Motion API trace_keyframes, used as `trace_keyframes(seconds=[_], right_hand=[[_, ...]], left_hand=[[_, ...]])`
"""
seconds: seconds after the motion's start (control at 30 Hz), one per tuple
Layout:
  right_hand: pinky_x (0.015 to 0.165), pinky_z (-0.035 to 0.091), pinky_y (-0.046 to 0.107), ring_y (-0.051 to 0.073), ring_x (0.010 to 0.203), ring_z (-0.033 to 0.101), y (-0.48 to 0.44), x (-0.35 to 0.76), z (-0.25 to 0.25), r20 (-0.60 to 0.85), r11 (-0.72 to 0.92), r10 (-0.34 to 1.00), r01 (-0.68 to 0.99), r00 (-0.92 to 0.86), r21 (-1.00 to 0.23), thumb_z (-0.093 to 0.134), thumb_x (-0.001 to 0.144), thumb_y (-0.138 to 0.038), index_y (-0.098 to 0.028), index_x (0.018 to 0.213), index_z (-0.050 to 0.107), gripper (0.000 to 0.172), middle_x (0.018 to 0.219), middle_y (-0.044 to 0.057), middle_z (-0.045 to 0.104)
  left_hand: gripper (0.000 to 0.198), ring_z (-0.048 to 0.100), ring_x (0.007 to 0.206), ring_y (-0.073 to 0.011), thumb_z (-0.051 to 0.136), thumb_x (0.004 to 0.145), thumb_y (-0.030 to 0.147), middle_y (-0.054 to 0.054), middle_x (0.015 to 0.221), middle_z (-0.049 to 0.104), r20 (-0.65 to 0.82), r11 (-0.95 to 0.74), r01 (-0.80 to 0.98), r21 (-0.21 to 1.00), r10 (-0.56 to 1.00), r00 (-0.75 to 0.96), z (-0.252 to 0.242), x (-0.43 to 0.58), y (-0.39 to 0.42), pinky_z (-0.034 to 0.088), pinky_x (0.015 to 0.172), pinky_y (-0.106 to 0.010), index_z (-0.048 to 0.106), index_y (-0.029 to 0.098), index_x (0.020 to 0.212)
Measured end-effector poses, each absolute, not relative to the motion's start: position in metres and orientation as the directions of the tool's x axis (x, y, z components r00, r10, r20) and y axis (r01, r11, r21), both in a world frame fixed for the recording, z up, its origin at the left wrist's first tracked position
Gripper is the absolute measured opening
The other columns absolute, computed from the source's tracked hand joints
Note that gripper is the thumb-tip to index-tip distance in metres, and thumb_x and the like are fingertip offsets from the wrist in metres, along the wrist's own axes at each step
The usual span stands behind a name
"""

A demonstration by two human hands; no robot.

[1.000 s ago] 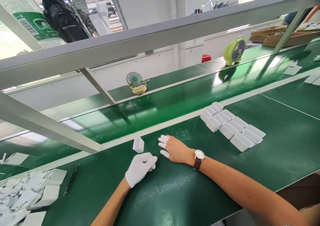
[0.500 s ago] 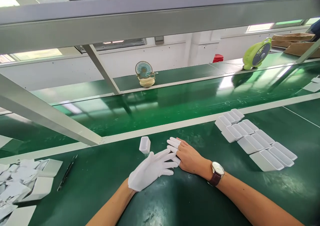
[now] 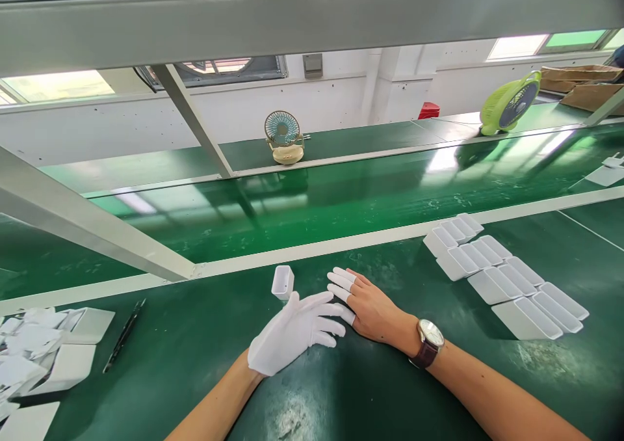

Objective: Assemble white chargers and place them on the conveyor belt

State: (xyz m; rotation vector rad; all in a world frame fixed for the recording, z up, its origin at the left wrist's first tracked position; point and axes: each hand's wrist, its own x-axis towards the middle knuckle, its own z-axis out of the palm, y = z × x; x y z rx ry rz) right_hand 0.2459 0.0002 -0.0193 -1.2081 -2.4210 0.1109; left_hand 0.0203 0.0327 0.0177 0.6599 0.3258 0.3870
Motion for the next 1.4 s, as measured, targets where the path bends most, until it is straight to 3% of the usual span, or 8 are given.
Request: trace_keyframes(seconds=[0.3, 0.47, 0.63, 0.77, 0.93, 1.1, 1.23, 1.4], right_hand=[[0.118, 0.038, 0.053, 0.029, 0.142, 0.044, 0.0, 0.246, -0.019, 0.382, 0.616, 0.773, 0.743, -0.507, -0.262, 0.048, 0.101, -0.023, -0.015, 0.139, 0.054, 0.04, 0.141, 0.017, 0.058], [0.112, 0.046, 0.047, 0.024, 0.129, 0.057, -0.001, 0.246, -0.017, 0.498, 0.646, 0.738, 0.689, -0.455, -0.328, 0.044, 0.103, -0.019, -0.02, 0.141, 0.052, 0.04, 0.131, 0.013, 0.066], [0.109, 0.048, 0.043, 0.022, 0.118, 0.063, -0.001, 0.244, -0.009, 0.5, 0.672, 0.727, 0.64, -0.471, -0.373, 0.042, 0.102, -0.018, -0.02, 0.135, 0.056, 0.036, 0.121, 0.011, 0.069], [0.111, 0.045, 0.042, 0.021, 0.12, 0.061, -0.002, 0.245, -0.009, 0.514, 0.683, 0.715, 0.633, -0.474, -0.366, 0.043, 0.101, -0.016, -0.019, 0.132, 0.057, 0.034, 0.121, 0.01, 0.069], [0.113, 0.043, 0.045, 0.023, 0.124, 0.059, -0.003, 0.245, -0.011, 0.521, 0.703, 0.691, 0.633, -0.501, -0.324, 0.046, 0.101, -0.019, -0.018, 0.136, 0.053, 0.036, 0.122, 0.011, 0.068], [0.116, 0.04, 0.049, 0.027, 0.134, 0.051, -0.004, 0.241, -0.016, 0.438, 0.663, 0.724, 0.712, -0.533, -0.232, 0.05, 0.101, -0.023, -0.016, 0.138, 0.053, 0.038, 0.13, 0.014, 0.064], [0.12, 0.035, 0.05, 0.028, 0.14, 0.045, -0.005, 0.241, -0.018, 0.411, 0.642, 0.737, 0.746, -0.537, -0.177, 0.052, 0.1, -0.025, -0.014, 0.135, 0.056, 0.037, 0.135, 0.015, 0.062], [0.122, 0.032, 0.05, 0.029, 0.142, 0.042, -0.006, 0.241, -0.01, 0.41, 0.642, 0.731, 0.753, -0.546, -0.142, 0.051, 0.101, -0.027, -0.013, 0.132, 0.058, 0.035, 0.138, 0.015, 0.059]], left_hand=[[0.07, 0.066, 0.097, -0.0297, 0.042, 0.096, 0.066, -0.022, 0.119, 0.065, -0.216, 0.77, -0.277, 0.575, 0.469, 0.856, 0.009, 0.019, 0.033, 0.047, 0.079, -0.037, 0.064, 0.008, 0.127], [0.072, 0.069, 0.091, -0.0302, 0.04, 0.096, 0.067, -0.023, 0.116, 0.066, -0.235, 0.736, -0.264, 0.623, 0.499, 0.835, 0.005, 0.017, 0.032, 0.05, 0.075, -0.038, 0.062, 0.008, 0.131], [0.072, 0.069, 0.088, -0.0285, 0.04, 0.096, 0.067, -0.021, 0.113, 0.067, -0.234, 0.714, -0.226, 0.663, 0.485, 0.843, 0.005, 0.017, 0.032, 0.052, 0.074, -0.037, 0.062, 0.008, 0.132], [0.067, 0.068, 0.088, -0.0269, 0.046, 0.096, 0.064, -0.021, 0.111, 0.066, -0.244, 0.683, -0.181, 0.708, 0.477, 0.845, 0.007, 0.018, 0.029, 0.052, 0.075, -0.037, 0.061, 0.009, 0.132], [0.046, 0.067, 0.093, -0.0266, 0.063, 0.095, 0.041, -0.019, 0.112, 0.064, -0.208, 0.571, -0.171, 0.803, 0.538, 0.817, 0.009, 0.014, 0.022, 0.052, 0.082, -0.04, 0.062, 0.013, 0.131], [0.025, 0.065, 0.077, -0.0193, 0.068, 0.092, 0.033, -0.013, 0.086, 0.067, -0.165, 0.473, -0.156, 0.867, 0.569, 0.806, 0.011, 0.014, 0.021, 0.051, 0.075, -0.033, 0.071, 0.009, 0.097], [0.023, 0.065, 0.072, -0.0187, 0.07, 0.09, 0.031, -0.013, 0.088, 0.067, -0.173, 0.482, -0.136, 0.865, 0.542, 0.823, 0.011, 0.014, 0.021, 0.05, 0.072, -0.034, 0.071, 0.008, 0.085], [0.025, 0.066, 0.076, -0.0187, 0.066, 0.094, 0.031, -0.014, 0.087, 0.068, -0.171, 0.508, -0.16, 0.846, 0.544, 0.822, 0.011, 0.013, 0.021, 0.051, 0.075, -0.033, 0.072, 0.007, 0.092]])
